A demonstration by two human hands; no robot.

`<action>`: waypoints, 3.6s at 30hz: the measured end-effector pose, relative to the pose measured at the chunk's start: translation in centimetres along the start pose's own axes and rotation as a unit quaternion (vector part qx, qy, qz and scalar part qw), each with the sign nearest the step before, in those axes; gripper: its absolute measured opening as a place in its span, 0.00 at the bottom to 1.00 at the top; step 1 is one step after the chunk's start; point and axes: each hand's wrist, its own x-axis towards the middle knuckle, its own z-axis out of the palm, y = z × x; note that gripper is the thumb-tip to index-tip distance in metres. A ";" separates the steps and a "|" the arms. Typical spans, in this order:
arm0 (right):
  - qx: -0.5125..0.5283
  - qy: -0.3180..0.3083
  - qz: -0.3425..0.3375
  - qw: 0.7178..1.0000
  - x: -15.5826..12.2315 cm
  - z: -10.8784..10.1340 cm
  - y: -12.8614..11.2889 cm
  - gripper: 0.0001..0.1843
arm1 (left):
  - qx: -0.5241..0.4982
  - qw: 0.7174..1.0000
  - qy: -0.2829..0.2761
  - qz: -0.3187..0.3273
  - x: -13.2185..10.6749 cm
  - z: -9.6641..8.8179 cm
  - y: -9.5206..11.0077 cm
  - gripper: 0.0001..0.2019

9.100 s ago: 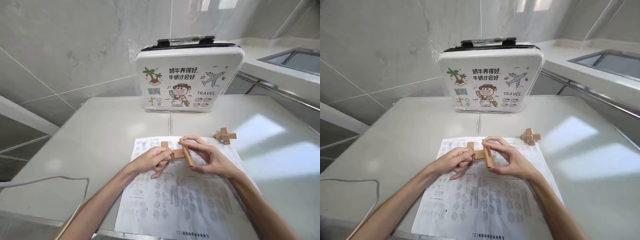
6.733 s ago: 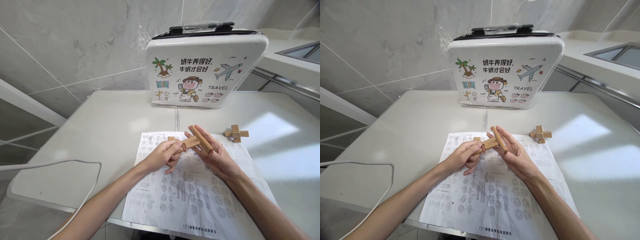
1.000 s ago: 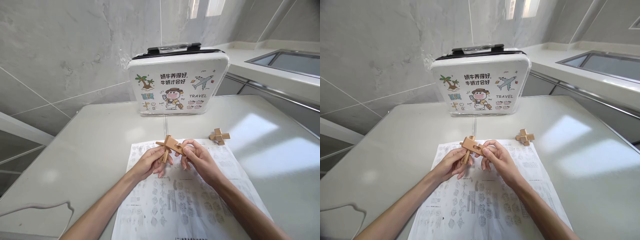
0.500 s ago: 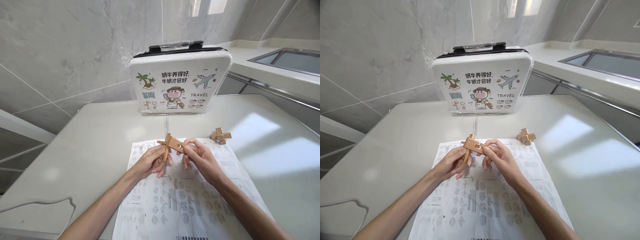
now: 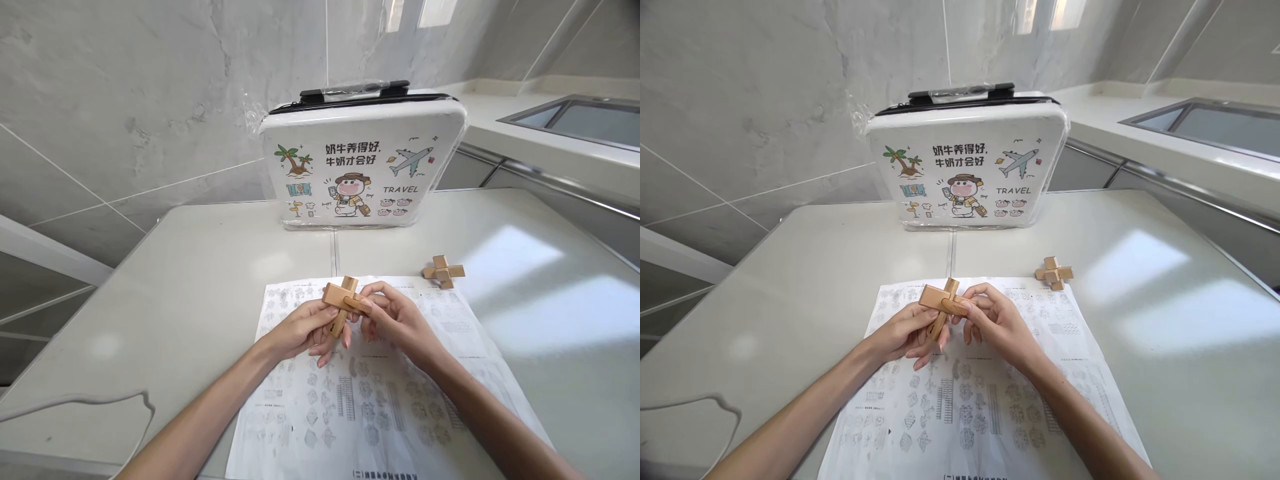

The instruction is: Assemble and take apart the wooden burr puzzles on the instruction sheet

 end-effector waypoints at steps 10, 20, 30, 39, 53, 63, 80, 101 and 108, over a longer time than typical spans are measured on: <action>-0.043 0.001 0.006 0.999 0.1 0.2 0.4 0.18 | 0.021 0.995 -0.066 -0.077 -0.7 0.7 0.7 0.16; -0.021 -0.045 0.030 0.998 0.2 -0.2 0.0 0.20 | 0.053 0.993 -0.072 -0.073 -0.7 0.6 0.5 0.18; -0.017 -0.067 0.023 0.997 -0.2 -0.7 -0.2 0.20 | 0.047 0.997 -0.002 -0.057 -0.5 0.4 0.3 0.23; -0.069 -0.117 0.043 0.990 -0.1 -1.0 -0.9 0.23 | 0.043 0.995 0.081 -0.045 0.0 0.0 -0.2 0.26; 0.255 0.123 0.024 0.959 1.4 -2.3 1.0 0.13 | 0.007 0.996 0.087 -0.022 0.4 0.1 0.0 0.22; 0.331 0.182 0.010 0.926 1.8 -3.3 2.1 0.12 | 0.016 0.994 0.103 -0.031 0.3 0.3 0.3 0.22; 0.429 0.180 0.008 0.885 1.6 -4.1 1.7 0.04 | 0.012 0.995 0.094 -0.020 0.2 0.4 0.4 0.21; 0.314 0.061 0.081 0.944 1.6 -1.3 0.8 0.14 | 0.030 0.992 0.118 -0.039 0.2 0.3 0.6 0.14; 0.319 0.062 0.080 0.942 2.0 -1.2 1.1 0.16 | 0.016 0.992 0.124 -0.031 0.1 0.2 0.7 0.12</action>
